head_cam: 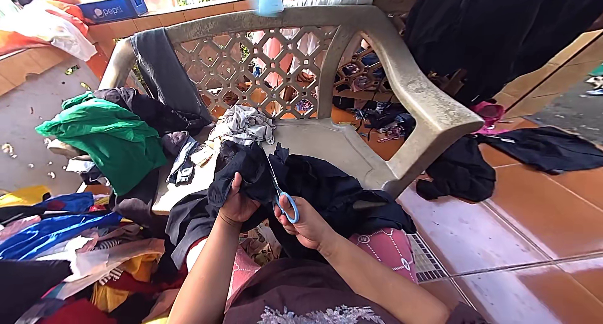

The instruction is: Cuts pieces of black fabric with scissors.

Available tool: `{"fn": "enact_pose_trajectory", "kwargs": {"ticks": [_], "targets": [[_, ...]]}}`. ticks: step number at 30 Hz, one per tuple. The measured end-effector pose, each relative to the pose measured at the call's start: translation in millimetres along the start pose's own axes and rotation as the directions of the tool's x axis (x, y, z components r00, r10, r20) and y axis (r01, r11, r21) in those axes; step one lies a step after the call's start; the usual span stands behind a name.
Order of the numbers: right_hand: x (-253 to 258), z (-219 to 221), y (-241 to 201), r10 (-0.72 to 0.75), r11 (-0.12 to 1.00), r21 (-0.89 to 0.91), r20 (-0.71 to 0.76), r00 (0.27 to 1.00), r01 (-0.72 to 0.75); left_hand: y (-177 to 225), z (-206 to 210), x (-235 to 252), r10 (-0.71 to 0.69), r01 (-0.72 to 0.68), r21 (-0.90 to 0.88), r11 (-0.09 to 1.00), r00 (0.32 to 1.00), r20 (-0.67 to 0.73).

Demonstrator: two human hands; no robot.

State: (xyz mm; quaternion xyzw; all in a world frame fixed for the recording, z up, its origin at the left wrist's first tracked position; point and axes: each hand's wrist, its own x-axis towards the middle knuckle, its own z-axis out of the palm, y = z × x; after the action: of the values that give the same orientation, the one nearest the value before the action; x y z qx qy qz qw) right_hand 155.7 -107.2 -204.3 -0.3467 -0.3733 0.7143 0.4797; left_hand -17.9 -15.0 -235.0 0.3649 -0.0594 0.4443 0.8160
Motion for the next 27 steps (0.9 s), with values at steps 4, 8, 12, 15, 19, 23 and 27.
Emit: {"fn": "enact_pose_trajectory", "kwargs": {"ticks": [4,8,12,15,19,23,27], "targets": [[3,0,-2,0.021,1.000,-0.003,0.023,1.000,-0.021,2,-1,-1,-0.016,0.016,-0.005,1.000,1.000,-0.002],[8,-1,-7,0.040,0.999,0.012,0.048,0.998,-0.040,1,-4,-4,-0.084,0.084,-0.015,0.996,0.995,0.046],[13,3,-7,0.021,1.000,0.009,-0.034,0.999,-0.021,2,-5,-6,-0.094,0.094,-0.015,0.995,0.995,0.035],[13,-2,-3,0.029,0.999,0.018,-0.071,0.997,-0.028,3,-3,-6,-0.135,0.138,0.022,0.990,0.985,-0.111],[6,-20,5,-0.058,0.998,-0.006,-0.064,0.996,0.058,22,8,14,-0.163,0.332,0.199,0.922,0.799,-0.579],[-3,-44,9,-0.117,0.993,-0.026,-0.155,0.981,0.114,48,-17,57,-0.152,0.668,0.137,0.731,0.356,-0.922],[-11,-59,13,-0.127,0.989,-0.102,-0.253,0.959,0.104,83,-1,91,0.124,0.840,0.526,0.131,0.512,-0.850]]}}
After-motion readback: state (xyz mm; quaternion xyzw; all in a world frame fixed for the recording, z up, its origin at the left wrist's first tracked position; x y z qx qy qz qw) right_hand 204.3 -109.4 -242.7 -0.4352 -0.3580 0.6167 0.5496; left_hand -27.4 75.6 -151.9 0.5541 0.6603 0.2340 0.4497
